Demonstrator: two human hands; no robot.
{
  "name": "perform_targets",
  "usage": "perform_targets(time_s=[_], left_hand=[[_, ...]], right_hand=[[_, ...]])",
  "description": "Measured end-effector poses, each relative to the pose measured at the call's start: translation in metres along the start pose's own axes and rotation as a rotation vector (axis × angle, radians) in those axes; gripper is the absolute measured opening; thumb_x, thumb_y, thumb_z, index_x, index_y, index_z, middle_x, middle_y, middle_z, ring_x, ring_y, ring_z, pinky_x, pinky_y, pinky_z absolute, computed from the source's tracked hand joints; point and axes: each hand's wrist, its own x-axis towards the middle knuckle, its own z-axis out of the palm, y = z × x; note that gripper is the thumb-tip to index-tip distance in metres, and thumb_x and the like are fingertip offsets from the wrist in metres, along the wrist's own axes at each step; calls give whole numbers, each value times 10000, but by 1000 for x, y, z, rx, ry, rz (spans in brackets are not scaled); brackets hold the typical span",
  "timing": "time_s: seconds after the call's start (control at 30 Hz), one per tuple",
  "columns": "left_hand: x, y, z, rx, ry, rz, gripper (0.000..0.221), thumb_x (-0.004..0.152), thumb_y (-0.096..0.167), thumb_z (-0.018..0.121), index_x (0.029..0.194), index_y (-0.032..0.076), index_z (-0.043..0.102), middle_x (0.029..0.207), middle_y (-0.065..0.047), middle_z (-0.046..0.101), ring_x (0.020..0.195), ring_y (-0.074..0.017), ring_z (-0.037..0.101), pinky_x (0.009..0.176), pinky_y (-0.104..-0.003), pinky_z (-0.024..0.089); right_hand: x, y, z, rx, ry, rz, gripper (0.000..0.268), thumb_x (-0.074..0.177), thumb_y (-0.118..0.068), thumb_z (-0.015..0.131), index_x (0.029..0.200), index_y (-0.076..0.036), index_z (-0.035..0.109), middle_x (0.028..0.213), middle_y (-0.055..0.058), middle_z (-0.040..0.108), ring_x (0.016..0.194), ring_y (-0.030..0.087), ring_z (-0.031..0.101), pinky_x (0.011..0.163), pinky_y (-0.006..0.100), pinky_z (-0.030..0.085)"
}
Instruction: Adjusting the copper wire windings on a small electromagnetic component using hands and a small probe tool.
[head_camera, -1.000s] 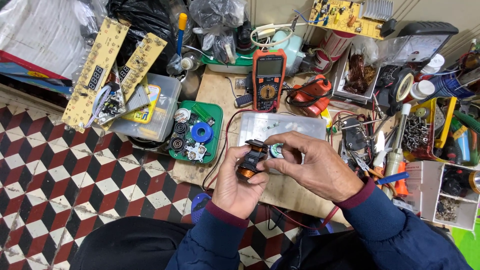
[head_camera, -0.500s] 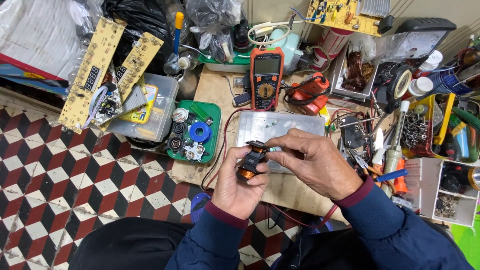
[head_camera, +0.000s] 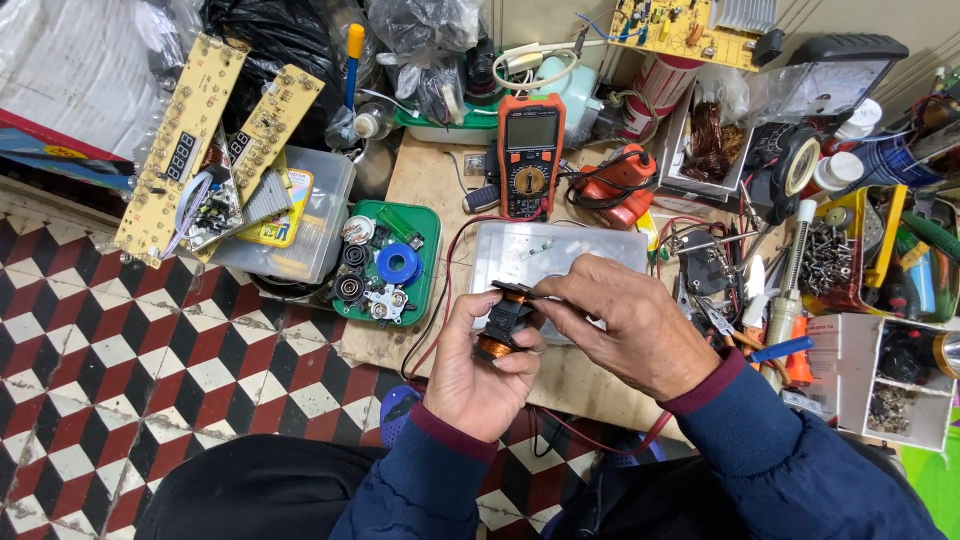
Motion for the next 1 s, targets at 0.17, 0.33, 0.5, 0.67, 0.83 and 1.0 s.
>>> perform_targets(time_s=[0.17, 0.33, 0.5, 0.67, 0.83, 1.0], left_hand=[[0, 0, 0, 6, -5, -25, 372, 968, 248, 745, 1246, 18, 655, 1183, -160, 708, 770, -131, 614, 499, -108, 482], [-10, -3, 11, -12, -9, -36, 379, 960, 259, 755, 1238, 19, 666, 1163, -163, 718, 765, -136, 623, 496, -112, 493], [-9, -3, 11, -4, 39, -23, 393, 946, 262, 777, 1213, -1, 659, 1083, -162, 707, 755, -146, 631, 515, -139, 516], [-8, -2, 10, -11, 56, -9, 402, 941, 264, 785, 1207, -8, 653, 1080, -172, 720, 749, -146, 636, 518, -152, 528], [-11, -3, 12, -9, 77, 2, 439, 931, 268, 796, 1224, -18, 639, 1067, -174, 722, 747, -150, 644, 523, -173, 538], [-12, -3, 13, -22, 86, 13, 453, 926, 270, 798, 1234, -17, 629, 1075, -171, 728, 747, -141, 643, 529, -169, 541]], right_hand=[[0, 3, 1, -58, 44, -94, 94, 998, -66, 814, 1067, -125, 837, 702, 52, 589, 665, 273, 673, 685, 362, 596], [-3, 4, 4, -86, 71, -96, 92, 996, -65, 815, 1053, -136, 824, 702, 46, 568, 673, 270, 668, 674, 374, 594], [-7, 4, 4, -22, 59, -12, 137, 984, -84, 825, 1112, -133, 816, 692, 45, 609, 646, 243, 662, 656, 386, 591], [-9, -5, -2, 30, 27, 63, 156, 964, -104, 828, 1117, -128, 813, 706, 53, 654, 657, 243, 681, 674, 400, 598], [-11, -10, -3, 62, 25, 98, 101, 973, -85, 799, 1044, -150, 829, 700, 43, 675, 644, 216, 682, 674, 359, 601], [-11, -10, -3, 94, -2, 111, 83, 1013, -111, 759, 1007, -153, 830, 705, 54, 698, 637, 218, 688, 670, 358, 604]])
